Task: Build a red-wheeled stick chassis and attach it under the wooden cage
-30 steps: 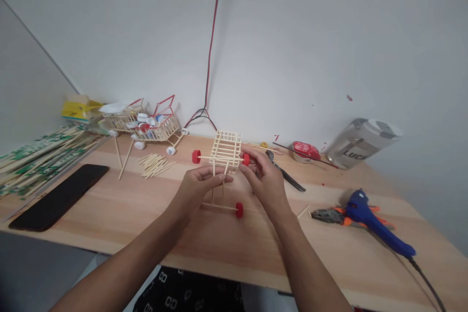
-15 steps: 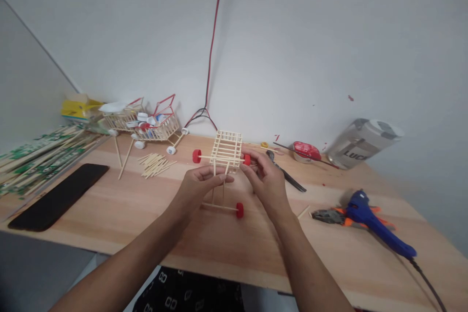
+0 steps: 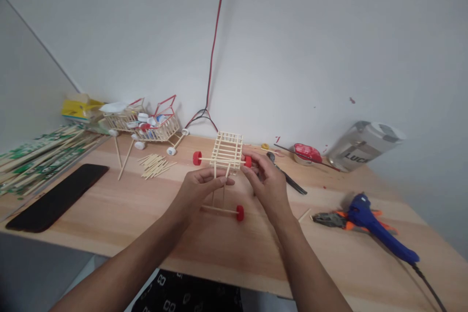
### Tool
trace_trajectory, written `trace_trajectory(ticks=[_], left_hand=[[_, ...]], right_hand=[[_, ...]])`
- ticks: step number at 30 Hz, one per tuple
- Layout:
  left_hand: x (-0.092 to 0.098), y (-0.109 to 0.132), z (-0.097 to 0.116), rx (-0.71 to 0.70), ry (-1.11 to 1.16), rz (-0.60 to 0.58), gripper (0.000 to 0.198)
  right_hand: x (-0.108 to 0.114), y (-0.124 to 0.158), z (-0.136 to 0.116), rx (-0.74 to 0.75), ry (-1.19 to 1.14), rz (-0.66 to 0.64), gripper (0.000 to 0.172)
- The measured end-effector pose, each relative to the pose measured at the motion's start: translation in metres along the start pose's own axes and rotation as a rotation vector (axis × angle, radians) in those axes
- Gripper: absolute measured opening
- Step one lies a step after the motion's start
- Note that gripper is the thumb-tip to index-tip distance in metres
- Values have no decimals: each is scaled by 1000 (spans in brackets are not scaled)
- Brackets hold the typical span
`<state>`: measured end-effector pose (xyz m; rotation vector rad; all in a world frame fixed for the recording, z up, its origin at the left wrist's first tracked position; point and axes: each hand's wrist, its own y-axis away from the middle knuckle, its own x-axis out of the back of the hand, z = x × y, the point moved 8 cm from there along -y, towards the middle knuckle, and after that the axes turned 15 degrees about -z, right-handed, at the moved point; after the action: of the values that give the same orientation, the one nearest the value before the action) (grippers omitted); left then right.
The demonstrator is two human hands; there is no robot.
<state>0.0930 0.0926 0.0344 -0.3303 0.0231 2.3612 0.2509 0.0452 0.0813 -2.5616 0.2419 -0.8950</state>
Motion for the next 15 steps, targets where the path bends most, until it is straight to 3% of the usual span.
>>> trace_trajectory(ticks=[15], left_hand=[[-2,1,3,1,-21,-1,17]], right_hand=[[1,1,1,-10,5,8,31]])
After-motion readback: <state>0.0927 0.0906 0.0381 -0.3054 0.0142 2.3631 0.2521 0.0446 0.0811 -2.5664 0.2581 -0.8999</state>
